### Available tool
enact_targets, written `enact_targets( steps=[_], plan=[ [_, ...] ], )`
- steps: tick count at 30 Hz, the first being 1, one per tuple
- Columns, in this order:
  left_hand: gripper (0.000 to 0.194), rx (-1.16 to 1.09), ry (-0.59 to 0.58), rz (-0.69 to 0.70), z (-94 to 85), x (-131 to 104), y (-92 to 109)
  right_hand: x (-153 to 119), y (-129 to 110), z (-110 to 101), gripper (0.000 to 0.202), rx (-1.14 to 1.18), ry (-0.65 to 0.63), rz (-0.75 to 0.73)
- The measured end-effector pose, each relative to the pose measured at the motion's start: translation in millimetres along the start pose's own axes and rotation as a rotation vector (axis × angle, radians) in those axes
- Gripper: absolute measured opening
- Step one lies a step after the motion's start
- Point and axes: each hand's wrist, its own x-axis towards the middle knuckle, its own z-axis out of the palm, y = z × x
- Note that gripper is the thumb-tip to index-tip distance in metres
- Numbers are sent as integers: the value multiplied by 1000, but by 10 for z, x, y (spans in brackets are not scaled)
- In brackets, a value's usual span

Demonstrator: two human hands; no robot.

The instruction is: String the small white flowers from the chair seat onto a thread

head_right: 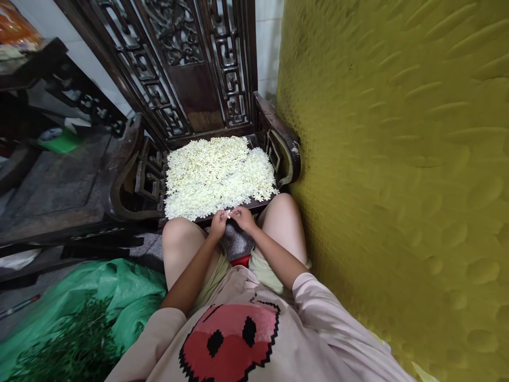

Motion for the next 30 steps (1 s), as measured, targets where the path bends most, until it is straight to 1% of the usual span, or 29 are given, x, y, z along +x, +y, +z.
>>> enact_targets(
  steps=[3, 5, 10, 14, 19, 22, 25, 28, 30],
  plan=[
    [12, -54, -8, -27, 15, 12, 20, 12, 32, 12, 22, 79, -16, 43],
    [13, -118, -32, -57, 22, 16, 38, 19, 52, 23, 17, 119, -2, 69],
    [14, -329, -92, -192, 37, 26, 57, 16, 53, 53, 6, 221, 57, 149],
    [13, -525, -119, -338, 45, 44, 56, 14, 31, 61, 7, 326, 70, 229],
    [9, -776, -135, -446, 35, 44, 80, 5, 40, 70, 12, 480, 42, 272],
    [8, -879, -155, -459, 17, 39, 101, -3, 49, 99, 15, 596, 11, 316],
    [8, -928, -169, -424, 5, 38, 116, -14, 48, 139, 15, 696, -14, 362],
    [8, -930, -173, -388, 5, 34, 124, -32, 34, 178, 16, 730, 0, 372],
    [10, -910, -180, -370, -2, 28, 127, -50, 13, 190, 17, 699, 21, 345]
  ],
)
